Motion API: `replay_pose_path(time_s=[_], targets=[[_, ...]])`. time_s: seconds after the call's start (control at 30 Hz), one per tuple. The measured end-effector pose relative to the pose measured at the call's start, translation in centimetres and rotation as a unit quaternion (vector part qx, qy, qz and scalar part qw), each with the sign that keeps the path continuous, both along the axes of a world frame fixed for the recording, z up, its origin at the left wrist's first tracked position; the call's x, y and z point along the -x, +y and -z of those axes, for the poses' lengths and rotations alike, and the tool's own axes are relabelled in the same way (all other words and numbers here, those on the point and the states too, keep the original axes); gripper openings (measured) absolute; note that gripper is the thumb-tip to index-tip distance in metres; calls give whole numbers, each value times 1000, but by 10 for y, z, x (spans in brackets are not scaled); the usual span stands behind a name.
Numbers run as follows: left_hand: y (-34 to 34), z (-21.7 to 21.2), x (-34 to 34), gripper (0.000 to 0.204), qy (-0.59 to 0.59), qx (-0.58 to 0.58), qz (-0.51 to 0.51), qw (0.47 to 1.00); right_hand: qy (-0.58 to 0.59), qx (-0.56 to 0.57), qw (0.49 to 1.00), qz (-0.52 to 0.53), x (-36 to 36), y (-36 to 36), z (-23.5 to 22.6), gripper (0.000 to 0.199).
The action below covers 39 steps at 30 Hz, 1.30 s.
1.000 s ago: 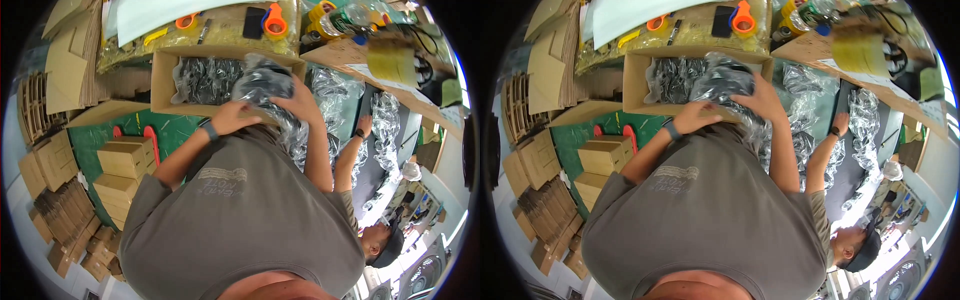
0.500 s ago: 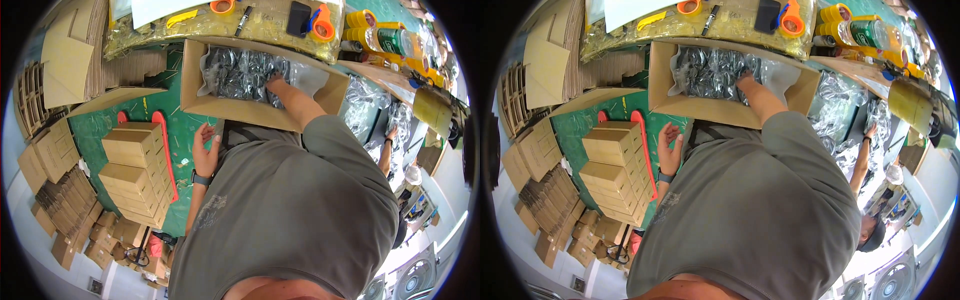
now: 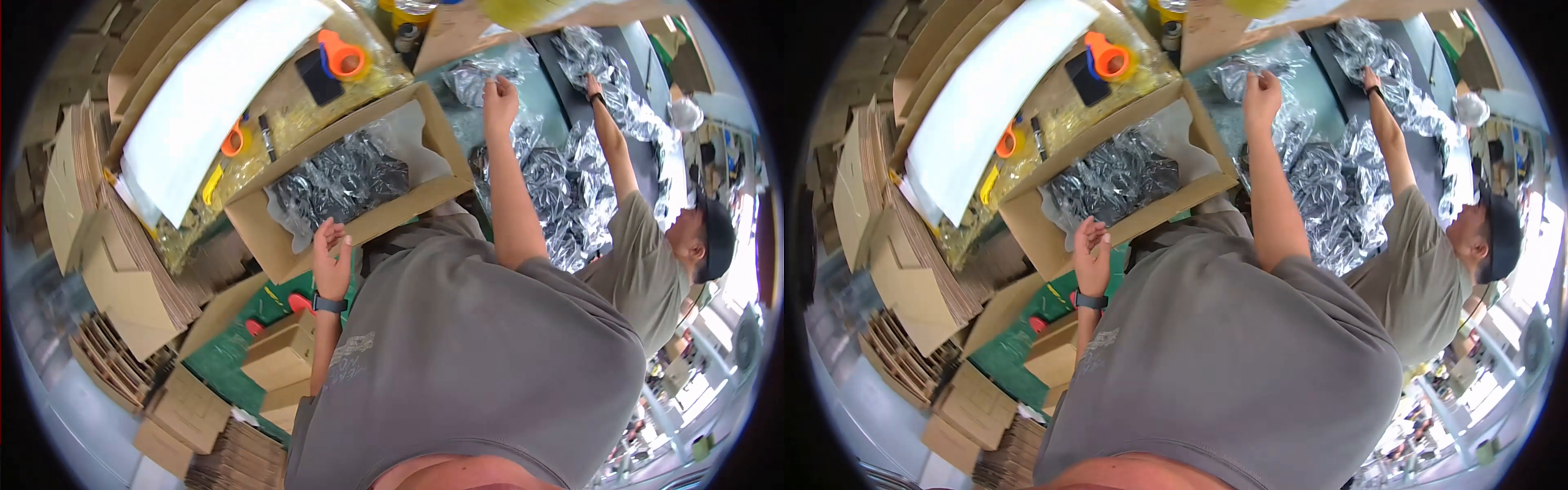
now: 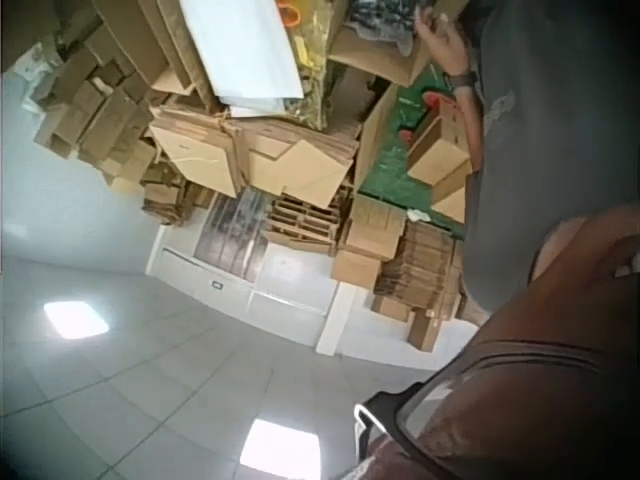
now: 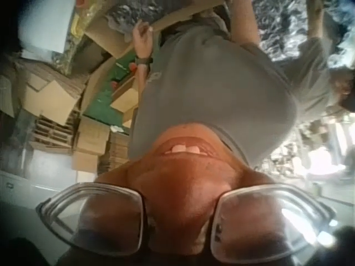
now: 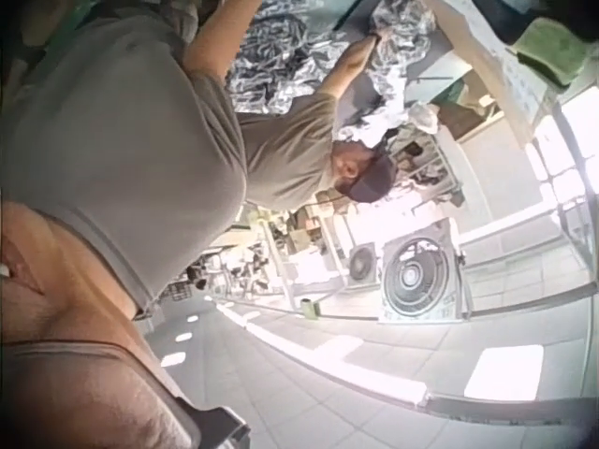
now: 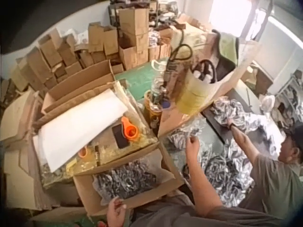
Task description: Packing industrial product parts into cardboard boxes with foam protection and sealing them with tape.
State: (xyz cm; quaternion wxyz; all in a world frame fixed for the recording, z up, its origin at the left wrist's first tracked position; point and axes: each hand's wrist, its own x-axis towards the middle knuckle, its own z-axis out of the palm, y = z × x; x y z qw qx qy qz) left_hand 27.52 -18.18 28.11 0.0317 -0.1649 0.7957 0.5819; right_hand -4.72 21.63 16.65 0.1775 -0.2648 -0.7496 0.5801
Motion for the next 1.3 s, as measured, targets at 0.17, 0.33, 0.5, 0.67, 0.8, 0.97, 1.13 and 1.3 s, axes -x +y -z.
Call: replay_pose_path(time_s=[0.17, 0.33, 0.5, 0.67, 0.8, 0.97, 1.13, 1.3], targets=[[69, -15, 25, 58, -9, 54, 135, 989, -244, 151, 948, 141, 65, 115, 163, 98], [101, -12, -21, 67, -8, 237, 142, 961, -302, 132, 944, 30, 128, 74, 208, 116], [125, -15, -46, 67, -46, 277, 106, 954, -266, 219, 937, -62, 124, 92, 204, 77], [125, -5, -35, 62, -17, 262, 128, 956, -209, 510, 830, -89, 89, 126, 168, 57], [110, 3, -16, 52, 17, 238, 117, 964, -104, 533, 823, -169, 17, 136, 42, 59], [75, 17, -20, 49, 29, 235, 76, 969, -97, 467, 832, -283, -43, 54, -80, 57], [29, 46, -33, 47, 0, 248, 16, 969, -112, -41, 667, -735, -29, -84, -133, 70], [-14, 67, -43, 47, -4, 300, -44, 953, -84, -539, 182, -818, -49, -264, -76, 71]])
